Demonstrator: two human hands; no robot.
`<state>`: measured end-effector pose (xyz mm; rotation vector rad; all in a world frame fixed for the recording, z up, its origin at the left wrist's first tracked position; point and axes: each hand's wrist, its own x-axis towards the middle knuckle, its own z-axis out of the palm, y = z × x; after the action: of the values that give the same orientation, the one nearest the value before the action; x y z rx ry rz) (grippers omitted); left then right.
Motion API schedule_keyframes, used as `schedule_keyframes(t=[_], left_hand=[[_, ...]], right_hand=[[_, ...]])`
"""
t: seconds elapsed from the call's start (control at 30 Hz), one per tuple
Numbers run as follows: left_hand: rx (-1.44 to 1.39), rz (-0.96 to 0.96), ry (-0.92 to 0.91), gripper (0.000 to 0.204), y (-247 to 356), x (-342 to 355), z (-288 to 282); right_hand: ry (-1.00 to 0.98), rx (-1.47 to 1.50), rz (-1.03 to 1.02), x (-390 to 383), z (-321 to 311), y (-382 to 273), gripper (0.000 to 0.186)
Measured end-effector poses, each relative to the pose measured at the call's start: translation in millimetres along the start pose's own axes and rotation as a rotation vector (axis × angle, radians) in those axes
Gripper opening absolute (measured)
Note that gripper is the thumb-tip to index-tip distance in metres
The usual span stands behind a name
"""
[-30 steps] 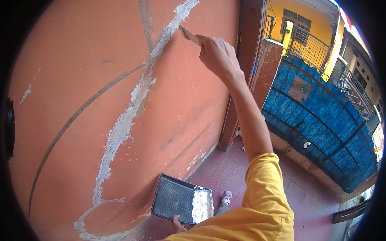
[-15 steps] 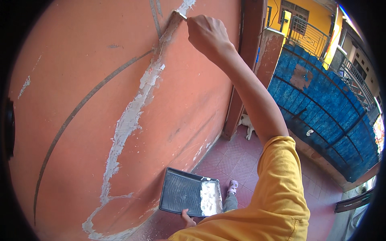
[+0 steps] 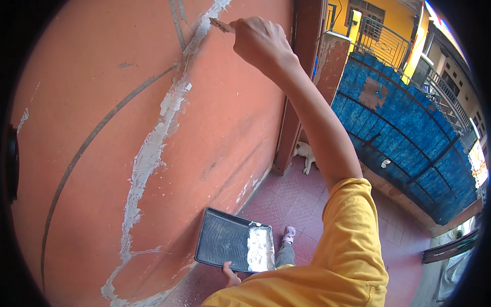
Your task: The person applies white plaster to a salmon-colored wall using a putty knife and a black tray. They repeatedly scoop plaster from the tray and spread it onto the wall surface in vertical strokes, focusing on filling cracks and smoothing the area.
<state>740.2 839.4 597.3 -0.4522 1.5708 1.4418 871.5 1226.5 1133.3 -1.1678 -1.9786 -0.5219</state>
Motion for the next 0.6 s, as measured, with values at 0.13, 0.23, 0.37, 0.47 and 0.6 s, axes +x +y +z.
schedule_keyframes(t=[0.13,0.23,0.37,0.47,0.6], left_hand=[[-0.015,0.008,0.013,0.042,9,-12,8],[-0.041,-0.007,0.001,0.039,9,-19,9],[-0.051,-0.022,0.004,0.037,1,-8,5],[-0.037,-0.028,-0.009,0.038,-10,7,-1],[-0.026,-0.013,-0.023,0.04,-20,21,-5]], right_hand=[[0.049,-0.042,-0.001,22,7,9,0.035],[0.065,-0.047,-0.022,29,10,6,0.024],[0.041,-0.08,-0.061,21,12,-12,0.035],[-0.028,-0.054,-0.066,0,11,-24,0.045],[-0.046,0.012,-0.06,-15,5,-18,0.043]])
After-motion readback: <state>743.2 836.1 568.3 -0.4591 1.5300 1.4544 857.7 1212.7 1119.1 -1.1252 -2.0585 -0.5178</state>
